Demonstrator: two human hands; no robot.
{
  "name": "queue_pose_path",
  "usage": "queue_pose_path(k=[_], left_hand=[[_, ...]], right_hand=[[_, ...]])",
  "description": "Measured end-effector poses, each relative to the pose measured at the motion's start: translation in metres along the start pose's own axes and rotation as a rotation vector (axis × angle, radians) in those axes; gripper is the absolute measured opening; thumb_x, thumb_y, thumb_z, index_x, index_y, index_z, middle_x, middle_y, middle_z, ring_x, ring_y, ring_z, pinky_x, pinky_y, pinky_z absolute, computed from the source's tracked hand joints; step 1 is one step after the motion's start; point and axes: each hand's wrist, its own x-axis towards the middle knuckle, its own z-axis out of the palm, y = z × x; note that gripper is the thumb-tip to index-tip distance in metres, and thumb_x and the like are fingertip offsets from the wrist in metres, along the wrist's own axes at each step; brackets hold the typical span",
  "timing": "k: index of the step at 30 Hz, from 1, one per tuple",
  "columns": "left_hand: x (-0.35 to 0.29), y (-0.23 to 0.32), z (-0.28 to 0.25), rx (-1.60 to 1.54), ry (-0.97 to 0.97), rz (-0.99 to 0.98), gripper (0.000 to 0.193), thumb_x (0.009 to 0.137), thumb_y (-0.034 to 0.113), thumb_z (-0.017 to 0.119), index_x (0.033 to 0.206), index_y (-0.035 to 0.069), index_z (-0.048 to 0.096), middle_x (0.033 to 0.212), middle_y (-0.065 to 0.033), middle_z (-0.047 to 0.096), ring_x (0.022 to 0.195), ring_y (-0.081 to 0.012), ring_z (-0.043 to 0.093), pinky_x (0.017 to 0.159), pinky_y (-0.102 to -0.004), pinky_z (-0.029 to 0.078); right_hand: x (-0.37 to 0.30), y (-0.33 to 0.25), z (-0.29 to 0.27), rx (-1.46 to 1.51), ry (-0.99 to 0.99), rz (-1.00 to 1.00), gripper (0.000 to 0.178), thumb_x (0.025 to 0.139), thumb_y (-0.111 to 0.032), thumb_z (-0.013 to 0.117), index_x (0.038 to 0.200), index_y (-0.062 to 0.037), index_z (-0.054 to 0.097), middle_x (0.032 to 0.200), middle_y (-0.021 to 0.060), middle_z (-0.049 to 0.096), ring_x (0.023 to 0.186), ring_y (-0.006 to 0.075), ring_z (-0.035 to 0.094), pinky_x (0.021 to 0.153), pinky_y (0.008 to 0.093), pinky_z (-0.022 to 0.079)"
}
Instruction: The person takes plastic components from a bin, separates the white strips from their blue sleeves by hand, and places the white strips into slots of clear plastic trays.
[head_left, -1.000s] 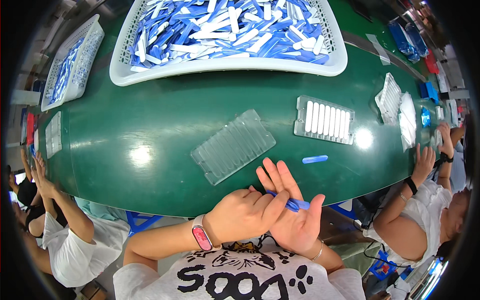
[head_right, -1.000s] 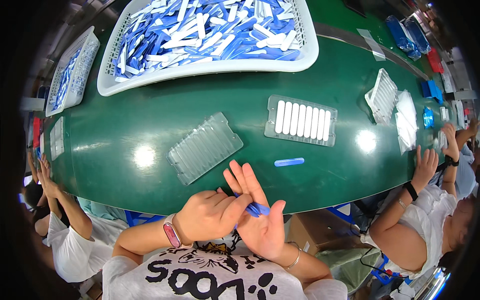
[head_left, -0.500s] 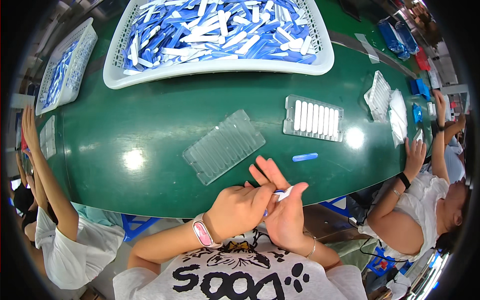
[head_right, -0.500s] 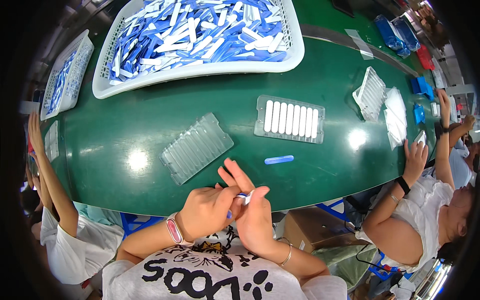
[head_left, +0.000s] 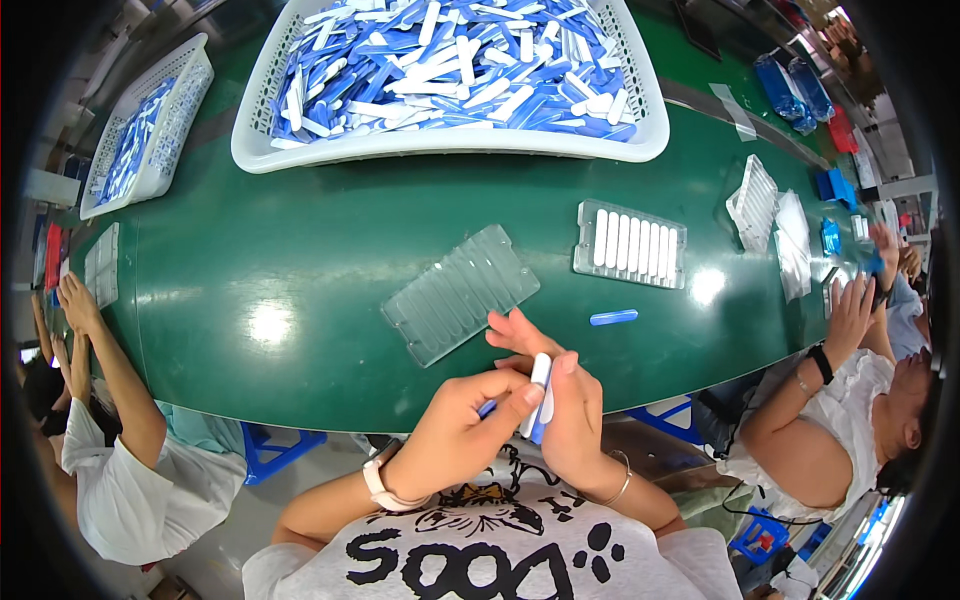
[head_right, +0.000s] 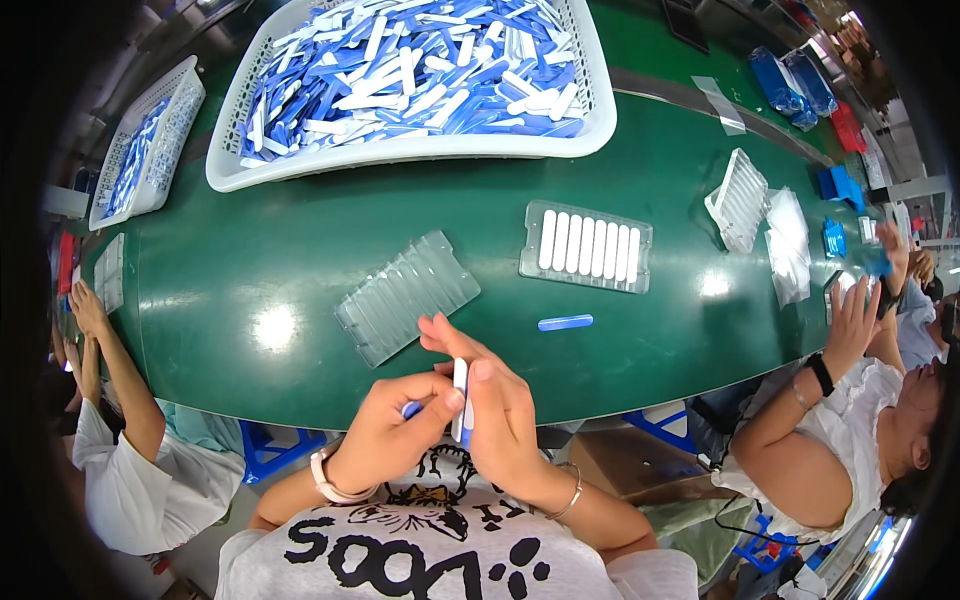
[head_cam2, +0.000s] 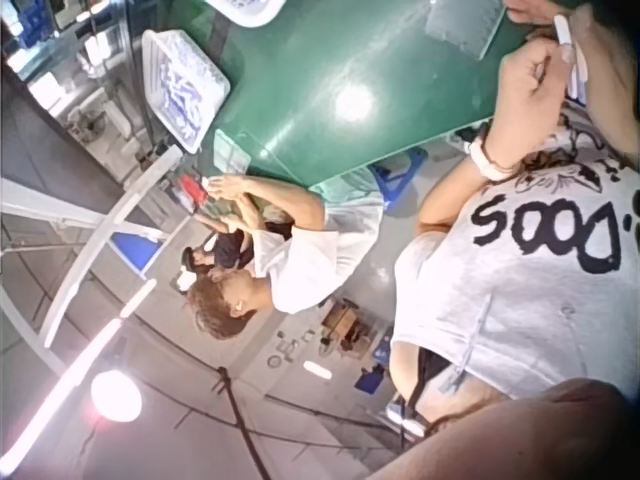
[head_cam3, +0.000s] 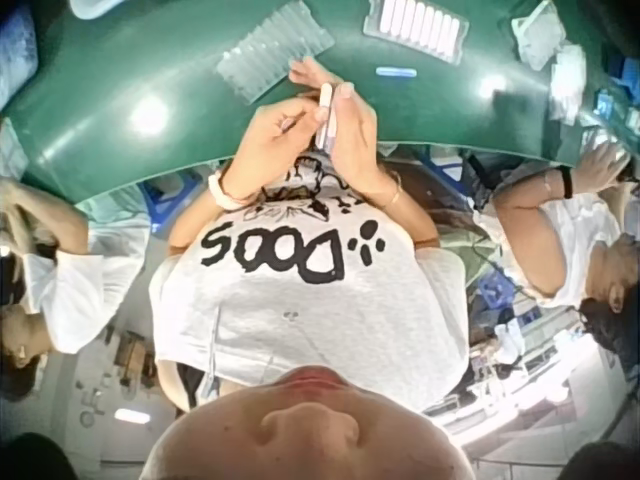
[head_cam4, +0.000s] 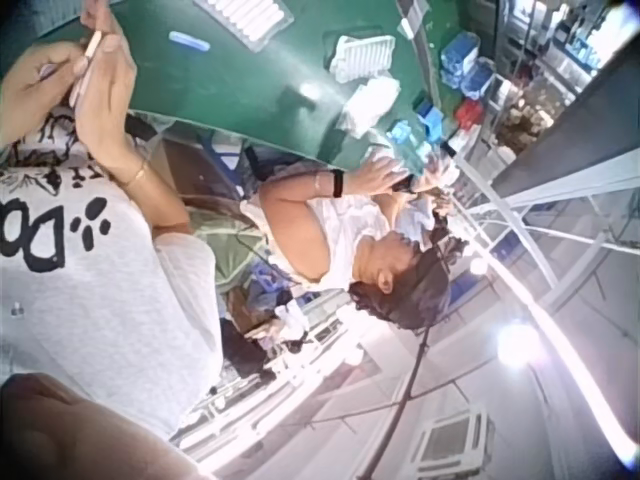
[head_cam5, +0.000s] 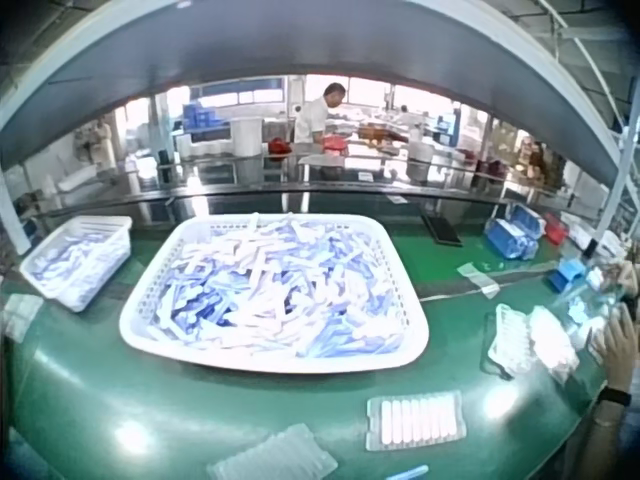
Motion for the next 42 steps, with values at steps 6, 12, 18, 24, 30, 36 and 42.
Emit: queue_pose_path(k=[6,12,18,24,30,36,42], left_hand=[[-0.001,0.002,0.000,-0.204,0.005,-0.132,0.022,0.097,0.019,0.053,0.089,0.000,0.063,0.061,0.0063,0.044,0.055,-0.0015,0.034,0.049,-0.0207,0.027],[0.000,-0.002,-0.007,-0.618,-0.015,-0.406,0.019,0.097,0.018,0.053,0.094,0.000,0.061,0.058,0.0067,0.041,0.049,-0.0022,0.030,0.046,-0.0216,0.023],[0.004,0.010,-0.023,-0.768,-0.227,-0.452,0.022,0.098,0.021,0.049,0.095,-0.001,0.056,0.048,0.0055,0.032,0.042,-0.0051,0.026,0.044,-0.0244,0.022],[0.005,0.002,-0.024,-0.825,-0.303,-0.449,0.025,0.100,0.023,0.047,0.101,0.000,0.057,0.051,0.0070,0.031,0.043,-0.0025,0.026,0.043,-0.0218,0.020],[0.007,0.005,-0.028,-0.741,-0.284,-0.446,0.024,0.098,0.023,0.050,0.099,0.000,0.056,0.057,0.0070,0.030,0.047,-0.0040,0.023,0.045,-0.0232,0.018],[0.008,-0.001,-0.031,-0.683,-0.245,-0.463,0.026,0.099,0.025,0.050,0.099,0.000,0.058,0.058,0.0072,0.032,0.045,-0.0028,0.023,0.043,-0.0218,0.019],[0.010,0.007,-0.029,-0.680,-0.345,-0.517,0.027,0.100,0.022,0.046,0.099,-0.001,0.059,0.053,0.0079,0.033,0.042,-0.0019,0.024,0.042,-0.0214,0.018]], right_hand=[[0.001,0.002,0.000,0.087,0.035,-0.010,0.048,0.103,-0.029,0.029,0.130,0.0045,0.050,0.126,0.0187,0.055,0.115,0.0247,0.053,0.093,0.0332,0.042],[0.002,-0.001,-0.003,0.107,0.105,0.053,0.038,0.101,-0.025,0.041,0.121,0.0023,0.059,0.110,0.0111,0.058,0.096,0.0152,0.054,0.083,0.0278,0.043],[0.003,-0.015,-0.024,0.339,0.076,0.251,0.021,0.091,-0.011,0.062,0.108,0.0004,0.066,0.087,0.0034,0.060,0.072,0.0063,0.052,0.062,0.0203,0.040],[0.017,-0.016,-0.014,0.474,0.170,0.103,0.008,0.086,-0.004,0.066,0.093,0.0001,0.067,0.072,0.0020,0.058,0.059,0.0066,0.051,0.049,0.0194,0.037],[0.019,-0.019,-0.037,0.605,0.035,0.291,0.006,0.087,-0.006,0.065,0.086,-0.0010,0.062,0.066,0.0017,0.055,0.052,0.0060,0.046,0.043,0.0199,0.032],[0.023,-0.024,-0.060,0.494,-0.125,0.361,0.008,0.087,-0.006,0.065,0.085,-0.0006,0.060,0.069,0.0053,0.063,0.054,0.0099,0.058,0.043,0.0202,0.042],[0.023,-0.030,-0.053,0.320,-0.279,0.310,0.006,0.084,0.003,0.066,0.087,0.0002,0.062,0.075,0.0090,0.068,0.065,0.0137,0.067,0.048,0.0209,0.048]])
